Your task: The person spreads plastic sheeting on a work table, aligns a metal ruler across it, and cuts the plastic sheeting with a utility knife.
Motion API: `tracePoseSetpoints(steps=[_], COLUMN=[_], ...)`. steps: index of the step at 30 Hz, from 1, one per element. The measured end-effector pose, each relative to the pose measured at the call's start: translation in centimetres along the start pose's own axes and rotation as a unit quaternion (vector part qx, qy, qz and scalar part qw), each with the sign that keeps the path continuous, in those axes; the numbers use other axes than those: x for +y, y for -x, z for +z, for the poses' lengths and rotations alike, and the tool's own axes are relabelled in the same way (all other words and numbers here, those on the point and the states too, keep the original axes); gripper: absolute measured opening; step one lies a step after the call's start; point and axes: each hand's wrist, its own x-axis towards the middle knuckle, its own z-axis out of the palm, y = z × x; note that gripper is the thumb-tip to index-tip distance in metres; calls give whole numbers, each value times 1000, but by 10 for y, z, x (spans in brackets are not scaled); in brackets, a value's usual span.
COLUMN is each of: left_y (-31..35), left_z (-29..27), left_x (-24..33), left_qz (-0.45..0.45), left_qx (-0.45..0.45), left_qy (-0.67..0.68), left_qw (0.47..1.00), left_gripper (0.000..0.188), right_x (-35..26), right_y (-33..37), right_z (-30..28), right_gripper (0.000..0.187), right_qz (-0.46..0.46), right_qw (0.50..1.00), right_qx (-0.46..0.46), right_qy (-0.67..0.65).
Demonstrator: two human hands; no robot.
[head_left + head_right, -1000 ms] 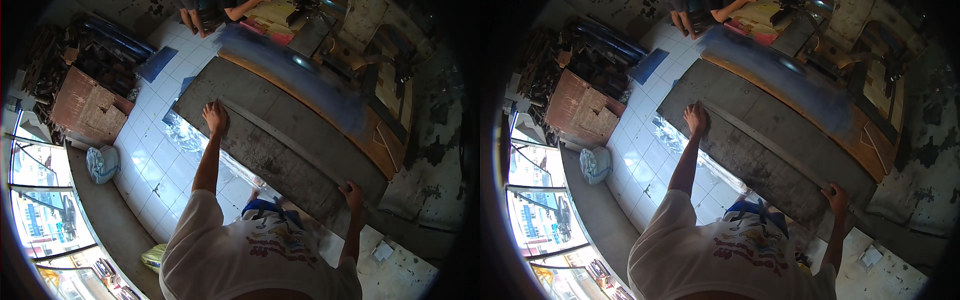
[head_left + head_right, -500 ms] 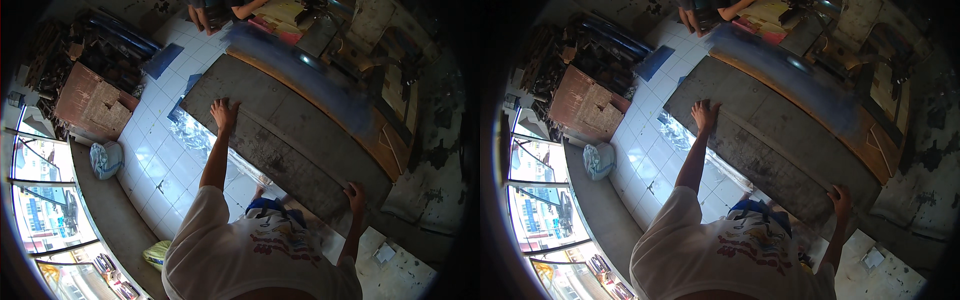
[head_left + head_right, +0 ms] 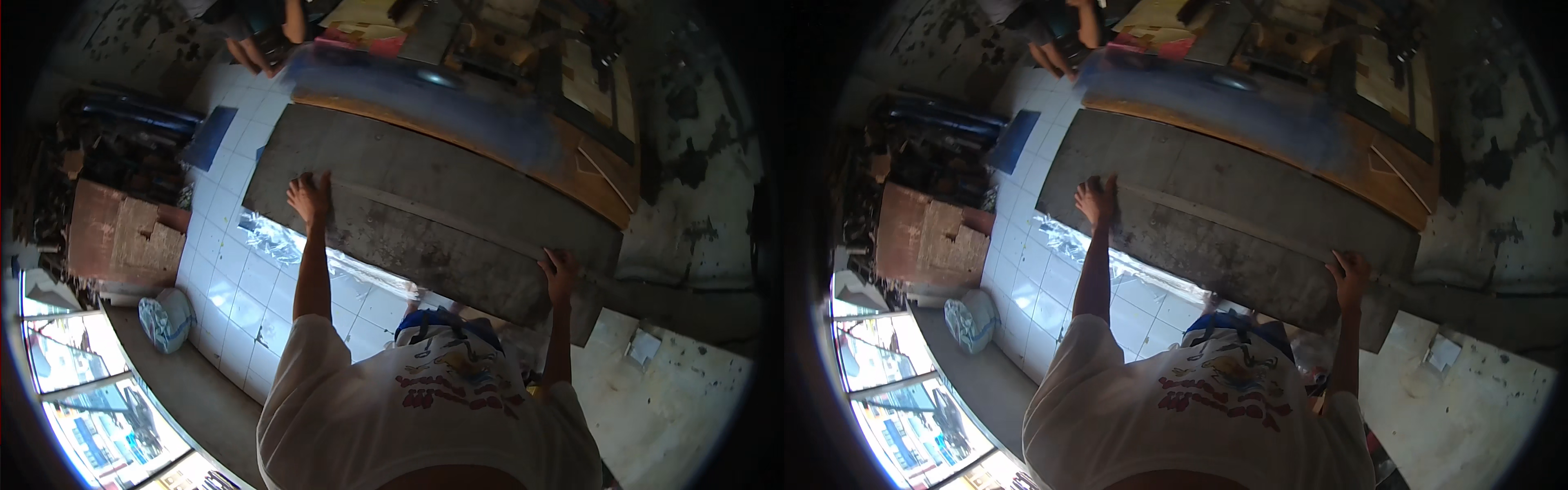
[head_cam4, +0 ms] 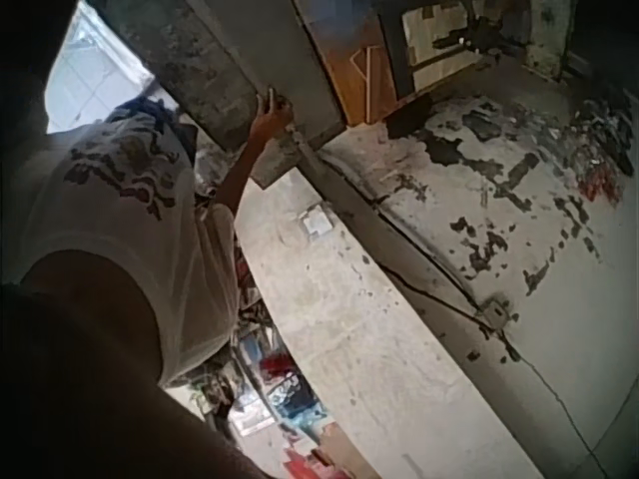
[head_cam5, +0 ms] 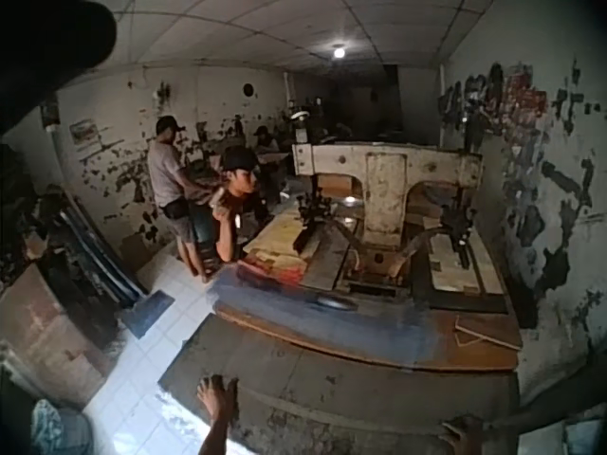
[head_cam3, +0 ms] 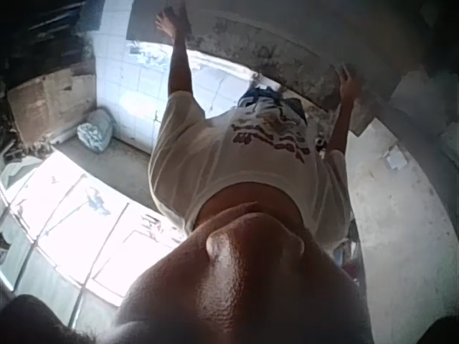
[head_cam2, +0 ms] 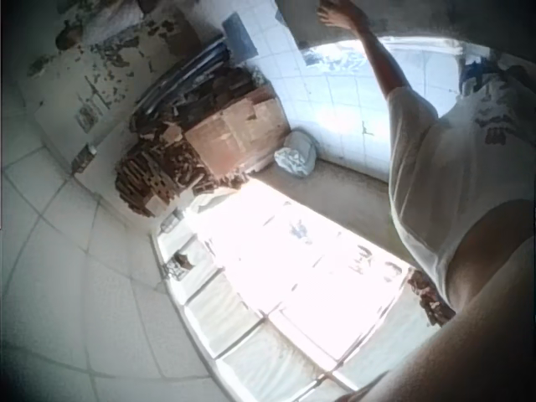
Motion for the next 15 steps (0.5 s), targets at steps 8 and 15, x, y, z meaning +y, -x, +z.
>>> tracePoseSetpoints(steps=[8,15], left_y=[-8,-10], left_z=[18,32], left_x=[-27,-20], left_qz=[11,16], left_qx=[-5,-15], left_qy=[-76,-74], left_qw=[997,997], left_gripper=[58,60], right_x=[52,137], right_y=[36,84], right_z=[-35,-46], right_gripper=[32,34], right_qz=[153,285], right_qw=[982,939], right_qx=[69,186], right_qy=[89,53])
